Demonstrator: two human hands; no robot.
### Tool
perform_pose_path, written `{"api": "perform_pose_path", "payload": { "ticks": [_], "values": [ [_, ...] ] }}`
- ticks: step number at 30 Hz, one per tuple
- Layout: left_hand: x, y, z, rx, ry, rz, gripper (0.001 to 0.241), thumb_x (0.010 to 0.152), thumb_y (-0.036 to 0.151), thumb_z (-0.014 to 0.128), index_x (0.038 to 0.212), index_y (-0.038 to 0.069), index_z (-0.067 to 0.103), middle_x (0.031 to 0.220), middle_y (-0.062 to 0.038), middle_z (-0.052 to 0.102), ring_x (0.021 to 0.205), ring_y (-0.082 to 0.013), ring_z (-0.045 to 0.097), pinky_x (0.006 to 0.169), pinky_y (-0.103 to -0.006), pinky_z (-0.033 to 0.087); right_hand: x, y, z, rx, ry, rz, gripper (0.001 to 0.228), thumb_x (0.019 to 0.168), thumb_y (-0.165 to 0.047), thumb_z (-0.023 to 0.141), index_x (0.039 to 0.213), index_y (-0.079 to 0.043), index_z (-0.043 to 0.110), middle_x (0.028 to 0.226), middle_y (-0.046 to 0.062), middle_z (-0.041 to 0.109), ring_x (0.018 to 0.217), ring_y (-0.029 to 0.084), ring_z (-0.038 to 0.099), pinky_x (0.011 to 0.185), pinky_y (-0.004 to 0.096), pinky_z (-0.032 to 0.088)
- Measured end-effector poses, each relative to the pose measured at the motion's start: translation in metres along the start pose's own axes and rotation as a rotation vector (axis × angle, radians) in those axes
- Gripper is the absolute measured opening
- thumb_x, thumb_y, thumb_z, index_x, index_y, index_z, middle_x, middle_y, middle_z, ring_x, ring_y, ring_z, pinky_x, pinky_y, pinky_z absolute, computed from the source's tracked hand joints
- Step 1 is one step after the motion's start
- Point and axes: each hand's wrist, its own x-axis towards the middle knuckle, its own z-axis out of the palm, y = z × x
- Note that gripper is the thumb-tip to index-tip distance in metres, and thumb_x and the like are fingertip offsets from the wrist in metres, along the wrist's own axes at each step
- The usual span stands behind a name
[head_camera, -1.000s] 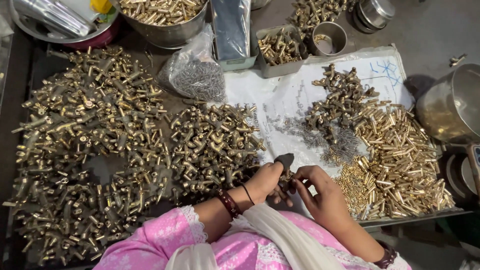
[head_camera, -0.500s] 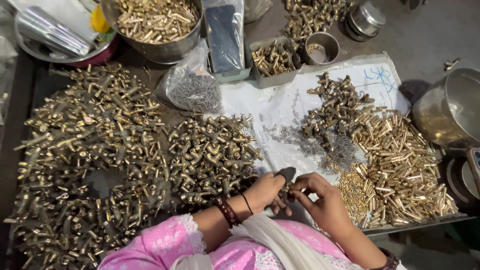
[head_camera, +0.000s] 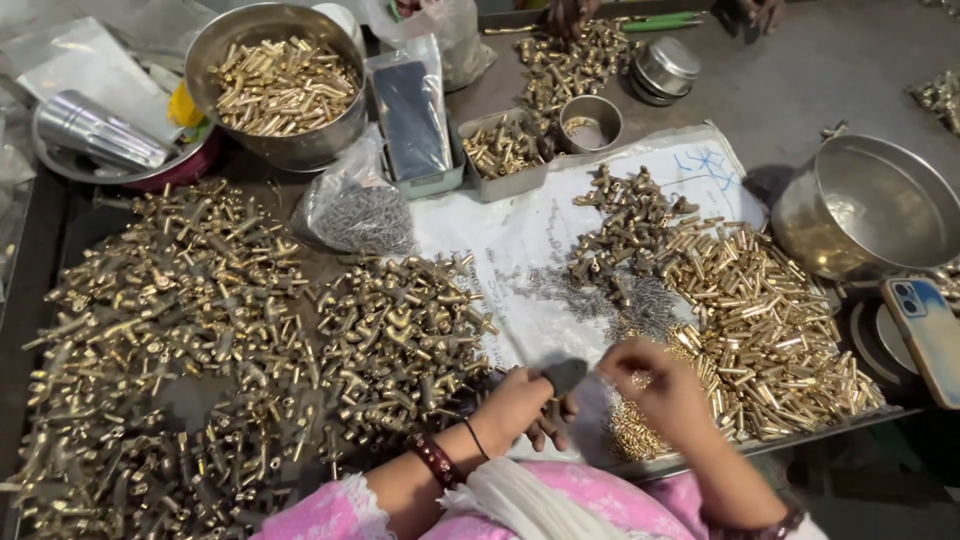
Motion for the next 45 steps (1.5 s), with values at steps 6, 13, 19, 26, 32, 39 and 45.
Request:
{"api": "perform_pose_path", "payload": {
  "ticks": [6, 13, 19, 26, 32, 39, 45],
  "values": [
    [0.036, -0.041, -0.027, -0.038, 0.006, 0.018, 0.045, 0.105, 0.033, 0.051, 0.076, -0.001, 0.056, 0.075, -0.010, 0.067, 0.059, -0.0238, 0.074, 0.040, -0.0295, 0.045, 0.061, 0.024, -0.041, -0.285, 0.311, 0.383, 0.022, 0.094, -0.014, 0.071, 0.115, -0.011, 0.073, 0.117, 0.006, 0.075, 0.105, 0.020, 0.073, 0.095, 0.037, 0.059],
    [0.041, -0.015, -0.021, -0.060, 0.058, -0.018, 0.040, 0.107, 0.030, 0.050, 0.094, -0.001, 0.072, 0.088, -0.011, 0.074, 0.071, -0.0131, 0.070, 0.061, -0.0242, 0.057, 0.110, 0.011, -0.013, -1.015, 0.280, -0.127, 0.046, 0.074, -0.028, 0.089, 0.110, -0.004, 0.074, 0.126, 0.015, 0.065, 0.127, 0.035, 0.051, 0.108, 0.051, 0.040],
    [0.041, -0.007, -0.029, 0.165, 0.029, 0.056, 0.042, 0.081, -0.008, 0.052, 0.121, 0.000, 0.064, 0.098, -0.010, 0.075, 0.063, -0.0146, 0.066, 0.048, -0.0281, 0.044, 0.078, 0.021, -0.002, -0.651, 0.289, -0.031, 0.025, 0.074, -0.015, 0.085, 0.092, -0.002, 0.073, 0.125, 0.009, 0.069, 0.124, 0.028, 0.061, 0.108, 0.039, 0.050],
    [0.036, -0.013, -0.016, 0.273, 0.164, 0.300, 0.034, 0.084, -0.005, 0.059, 0.117, -0.005, 0.064, 0.084, -0.012, 0.071, 0.060, -0.0143, 0.067, 0.053, -0.0284, 0.052, 0.035, 0.003, 0.009, 0.026, -0.173, 0.166, 0.028, 0.080, -0.010, 0.081, 0.107, -0.008, 0.076, 0.105, 0.007, 0.079, 0.097, 0.018, 0.077, 0.085, 0.030, 0.061],
    [0.029, -0.020, -0.028, 0.247, 0.243, 0.447, 0.029, 0.083, -0.001, 0.056, 0.110, -0.003, 0.069, 0.081, -0.006, 0.073, 0.063, -0.0099, 0.066, 0.057, -0.0254, 0.053, 0.014, -0.010, 0.027, -0.076, -0.180, 0.047, 0.026, 0.083, -0.009, 0.078, 0.109, -0.010, 0.075, 0.109, 0.005, 0.075, 0.094, 0.017, 0.076, 0.082, 0.031, 0.062],
    [0.018, -0.028, -0.022, 0.425, 0.239, 0.290, 0.023, 0.085, 0.002, 0.059, 0.103, -0.004, 0.072, 0.074, -0.012, 0.073, 0.063, -0.0122, 0.067, 0.057, -0.0272, 0.051, -0.006, 0.043, 0.049, -0.632, -0.101, -0.088, 0.024, 0.086, -0.012, 0.080, 0.108, -0.011, 0.071, 0.107, 0.007, 0.071, 0.087, 0.026, 0.069, 0.072, 0.036, 0.056],
    [0.019, -0.041, -0.014, 0.379, 0.026, 0.365, 0.026, 0.080, -0.003, 0.063, 0.106, -0.005, 0.068, 0.075, -0.005, 0.068, 0.062, -0.0133, 0.066, 0.056, -0.0291, 0.053, -0.018, -0.018, 0.035, 0.417, 0.018, -0.098, 0.016, 0.089, 0.003, 0.069, 0.105, 0.001, 0.070, 0.108, 0.008, 0.071, 0.099, 0.015, 0.070, 0.089, 0.029, 0.058]
  ]
}}
